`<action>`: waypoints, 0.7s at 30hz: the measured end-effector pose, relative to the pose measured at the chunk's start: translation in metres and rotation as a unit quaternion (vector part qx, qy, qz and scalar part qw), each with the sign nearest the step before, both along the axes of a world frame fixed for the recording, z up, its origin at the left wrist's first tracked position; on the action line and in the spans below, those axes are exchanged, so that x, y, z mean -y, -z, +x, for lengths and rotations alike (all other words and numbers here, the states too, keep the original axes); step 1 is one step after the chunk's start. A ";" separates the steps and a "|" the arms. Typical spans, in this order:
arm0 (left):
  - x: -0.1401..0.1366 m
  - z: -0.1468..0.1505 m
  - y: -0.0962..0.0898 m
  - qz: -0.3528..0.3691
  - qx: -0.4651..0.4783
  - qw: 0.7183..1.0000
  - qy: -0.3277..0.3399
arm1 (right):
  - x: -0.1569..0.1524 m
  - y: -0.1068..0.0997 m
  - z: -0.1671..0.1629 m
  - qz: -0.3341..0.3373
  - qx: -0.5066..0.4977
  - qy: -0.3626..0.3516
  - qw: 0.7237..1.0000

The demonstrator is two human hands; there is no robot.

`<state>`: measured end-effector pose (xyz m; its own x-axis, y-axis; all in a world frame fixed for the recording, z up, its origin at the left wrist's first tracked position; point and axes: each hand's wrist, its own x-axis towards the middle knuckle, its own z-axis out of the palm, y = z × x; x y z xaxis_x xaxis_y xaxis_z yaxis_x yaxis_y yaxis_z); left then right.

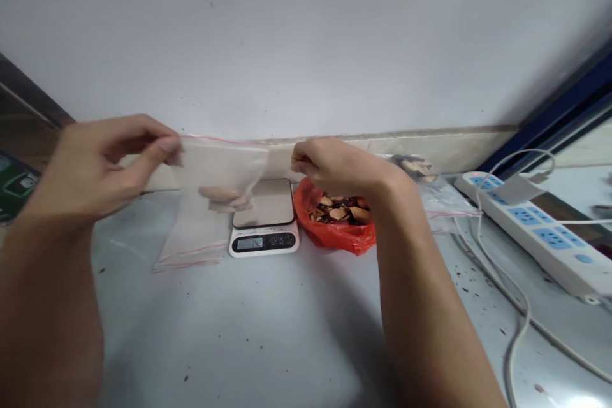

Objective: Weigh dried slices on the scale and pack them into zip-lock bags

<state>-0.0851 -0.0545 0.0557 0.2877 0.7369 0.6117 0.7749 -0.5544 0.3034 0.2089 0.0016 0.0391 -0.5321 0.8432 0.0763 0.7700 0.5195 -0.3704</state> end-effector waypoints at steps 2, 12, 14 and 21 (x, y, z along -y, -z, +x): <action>0.004 -0.002 -0.003 0.036 -0.007 0.999 -0.016 | 0.004 -0.004 0.006 -0.002 -0.044 -0.023 0.999; 0.004 0.096 -0.007 0.123 0.020 0.989 0.074 | 0.021 -0.023 0.012 -0.087 -0.066 -0.140 0.984; 0.004 0.110 -0.002 0.151 0.040 0.985 0.075 | 0.021 -0.016 0.038 -0.056 -0.150 -0.091 0.983; -0.012 0.122 0.037 -0.095 -0.064 0.976 0.187 | 0.044 0.029 0.138 0.257 -0.110 0.163 0.946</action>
